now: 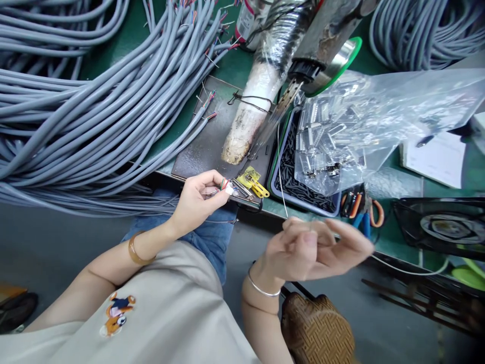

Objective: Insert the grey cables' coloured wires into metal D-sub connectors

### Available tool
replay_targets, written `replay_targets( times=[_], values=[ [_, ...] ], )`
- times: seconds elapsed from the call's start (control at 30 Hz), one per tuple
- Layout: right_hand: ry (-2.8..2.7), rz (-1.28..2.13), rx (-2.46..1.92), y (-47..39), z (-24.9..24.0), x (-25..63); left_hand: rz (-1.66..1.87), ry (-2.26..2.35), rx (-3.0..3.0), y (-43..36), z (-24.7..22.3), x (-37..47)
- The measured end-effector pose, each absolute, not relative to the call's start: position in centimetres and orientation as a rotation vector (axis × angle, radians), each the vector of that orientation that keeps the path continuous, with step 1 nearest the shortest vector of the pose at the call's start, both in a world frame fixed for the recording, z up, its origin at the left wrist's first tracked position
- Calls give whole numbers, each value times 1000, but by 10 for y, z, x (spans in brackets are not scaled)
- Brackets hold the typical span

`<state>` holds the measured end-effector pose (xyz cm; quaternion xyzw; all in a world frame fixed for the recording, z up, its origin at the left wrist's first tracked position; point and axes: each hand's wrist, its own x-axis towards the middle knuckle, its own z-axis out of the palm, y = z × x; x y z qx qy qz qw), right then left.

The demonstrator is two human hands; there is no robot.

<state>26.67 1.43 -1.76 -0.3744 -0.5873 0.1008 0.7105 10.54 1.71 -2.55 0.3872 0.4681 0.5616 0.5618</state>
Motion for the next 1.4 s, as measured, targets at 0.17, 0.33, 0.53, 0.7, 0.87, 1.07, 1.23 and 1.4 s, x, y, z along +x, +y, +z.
replay_targets(
  times=[0.17, 0.33, 0.53, 0.7, 0.87, 1.07, 1.23, 1.4],
  values=[
    [-1467, 245, -1063, 5, -22, 265, 1295, 1083, 850, 12, -28, 103],
    [-1831, 7, -1053, 5, -35, 263, 1320, 1109, 873, 11, -29, 105],
    [-1827, 129, -1049, 14, -42, 254, 1452, 1169, 994, 14, -31, 109],
    [-1796, 135, -1026, 16, -48, 248, 1553, 1315, 1185, 17, -33, 113],
    [-1706, 257, -1004, 21, -49, 249, 1561, 1405, 1271, 20, -33, 116],
    [-1668, 308, -983, 23, -50, 249, 1609, 1429, 1381, 23, -37, 117],
    [-1649, 350, -1017, 24, -51, 252, 1619, 1405, 1417, 25, -37, 116],
    [-1643, 360, -1011, 29, -48, 254, 1576, 1367, 1349, 28, -37, 116]
  ],
)
